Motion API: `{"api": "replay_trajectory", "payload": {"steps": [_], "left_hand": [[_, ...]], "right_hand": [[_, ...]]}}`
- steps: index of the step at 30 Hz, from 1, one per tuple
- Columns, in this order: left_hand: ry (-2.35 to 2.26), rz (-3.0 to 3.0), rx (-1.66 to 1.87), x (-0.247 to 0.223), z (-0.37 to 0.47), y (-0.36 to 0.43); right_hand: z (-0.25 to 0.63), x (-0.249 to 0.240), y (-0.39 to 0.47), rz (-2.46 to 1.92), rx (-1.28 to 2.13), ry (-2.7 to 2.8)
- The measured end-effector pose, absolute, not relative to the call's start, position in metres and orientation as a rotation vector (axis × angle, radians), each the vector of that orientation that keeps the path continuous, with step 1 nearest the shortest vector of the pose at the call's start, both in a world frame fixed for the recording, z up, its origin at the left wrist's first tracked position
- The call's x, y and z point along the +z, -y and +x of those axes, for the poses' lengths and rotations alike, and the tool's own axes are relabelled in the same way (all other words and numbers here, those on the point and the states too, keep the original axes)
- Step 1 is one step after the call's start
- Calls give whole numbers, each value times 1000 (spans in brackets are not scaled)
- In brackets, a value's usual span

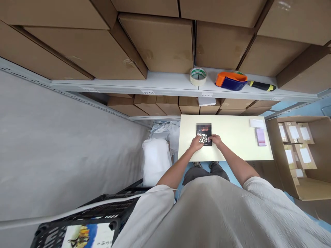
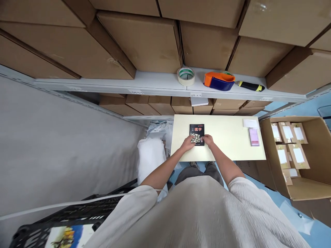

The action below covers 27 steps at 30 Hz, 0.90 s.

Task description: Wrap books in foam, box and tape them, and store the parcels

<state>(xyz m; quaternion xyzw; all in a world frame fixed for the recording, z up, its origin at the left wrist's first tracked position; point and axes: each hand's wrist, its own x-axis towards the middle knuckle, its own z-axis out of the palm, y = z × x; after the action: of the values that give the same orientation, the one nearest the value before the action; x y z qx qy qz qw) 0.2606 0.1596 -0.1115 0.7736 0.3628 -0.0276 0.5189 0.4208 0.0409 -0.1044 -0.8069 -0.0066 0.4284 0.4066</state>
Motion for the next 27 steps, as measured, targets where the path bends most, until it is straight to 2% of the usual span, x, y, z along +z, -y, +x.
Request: {"api": "replay_trajectory", "payload": {"steps": [9,13,17,20,27], "left_hand": [[-753,1435,-17,-100,285,-162],[-804,1303,123,-89,287,-174],[-991,1376,247,-87,260,-199],[-1141,1413,198,-93,235,-215],[-1139,1508,127,-111,209,-219]], "right_hand": [[416,-72,-41,-2022,897,39],[402,-60,-49,-1898,973,183],[390,-66,-56,-1930,1074,212],[384,-77,-55,-1977,1109,149],[378,-87,-50,-1962,1136,50]]}}
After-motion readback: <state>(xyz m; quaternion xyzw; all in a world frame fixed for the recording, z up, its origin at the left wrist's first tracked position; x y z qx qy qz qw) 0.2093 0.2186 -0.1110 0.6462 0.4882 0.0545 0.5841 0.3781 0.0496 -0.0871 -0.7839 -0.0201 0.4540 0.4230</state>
